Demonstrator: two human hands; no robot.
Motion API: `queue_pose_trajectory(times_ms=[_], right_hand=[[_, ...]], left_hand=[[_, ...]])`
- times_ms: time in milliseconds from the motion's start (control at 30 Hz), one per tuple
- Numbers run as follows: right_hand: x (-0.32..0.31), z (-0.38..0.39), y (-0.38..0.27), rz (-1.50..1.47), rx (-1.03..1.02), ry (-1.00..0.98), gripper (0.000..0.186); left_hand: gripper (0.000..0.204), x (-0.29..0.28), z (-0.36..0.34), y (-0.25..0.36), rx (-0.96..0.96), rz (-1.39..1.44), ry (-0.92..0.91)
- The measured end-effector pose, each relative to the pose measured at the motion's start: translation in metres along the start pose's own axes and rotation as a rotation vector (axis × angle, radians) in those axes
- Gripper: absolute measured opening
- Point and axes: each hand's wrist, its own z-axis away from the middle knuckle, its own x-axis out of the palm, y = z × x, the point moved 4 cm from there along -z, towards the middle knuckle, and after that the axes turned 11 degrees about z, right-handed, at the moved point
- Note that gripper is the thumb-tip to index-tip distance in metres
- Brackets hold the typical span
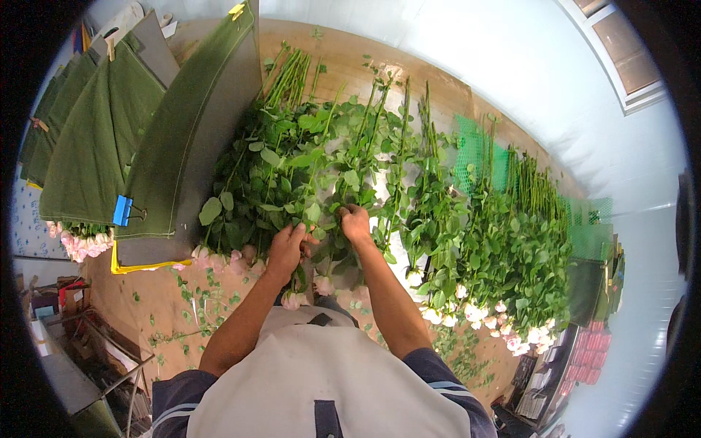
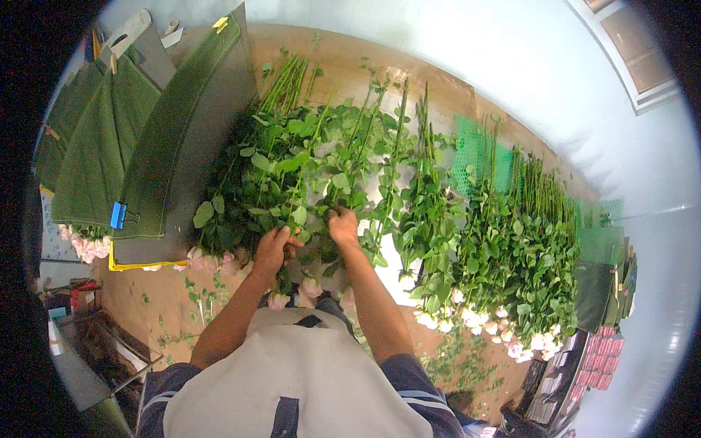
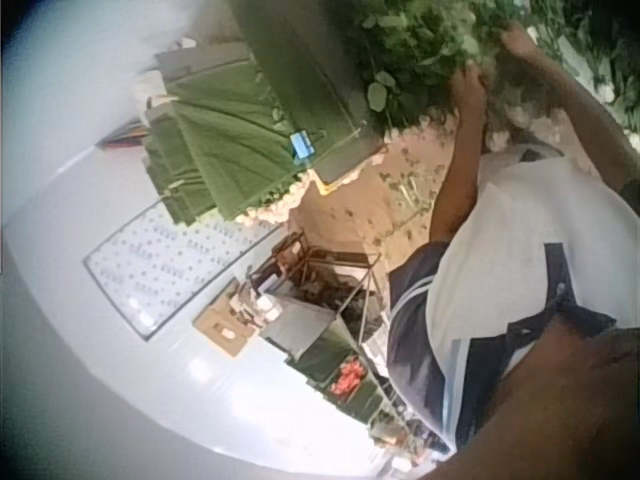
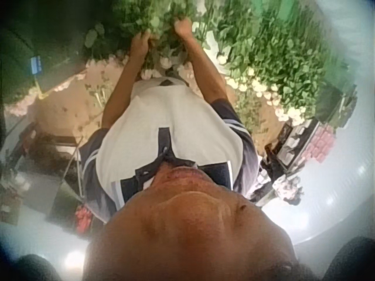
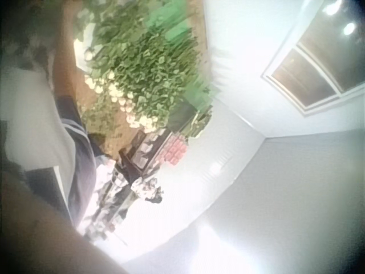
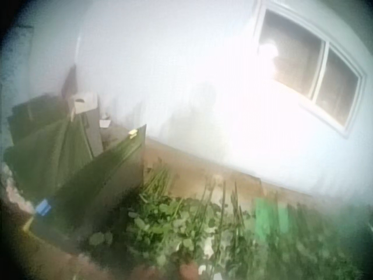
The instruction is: The person trims leaves from rose stems by hand, removing foliage and placing the cleaned stems into a bundle. The person works at a table with large piles of roses and greenery, repeatedly picking up stems, stripping leaves, and stacking the prepared stems.
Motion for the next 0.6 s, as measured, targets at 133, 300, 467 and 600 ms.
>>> queue_pose_trajectory(times_ms=[133,300,467,600], right_hand=[[-0.023,0.007,-0.010,-0.196,0.012,0.061,0.034],[-0.093,0.021,-0.060,-0.678,-0.200,0.063,0.016],[-0.087,0.034,-0.121,-0.871,-0.164,-0.150,0.023],[-0.016,0.035,-0.169,-0.136,-0.285,-0.053,0.040]], left_hand=[[0.039,-0.009,-0.005,-0.009,-0.007,-0.126,-0.033],[0.044,-0.008,-0.021,-0.038,-0.046,-0.180,0.000],[0.036,0.004,-0.024,-0.054,0.086,-0.159,-0.080],[0.033,0.009,-0.023,-0.062,-0.042,-0.427,0.043]])
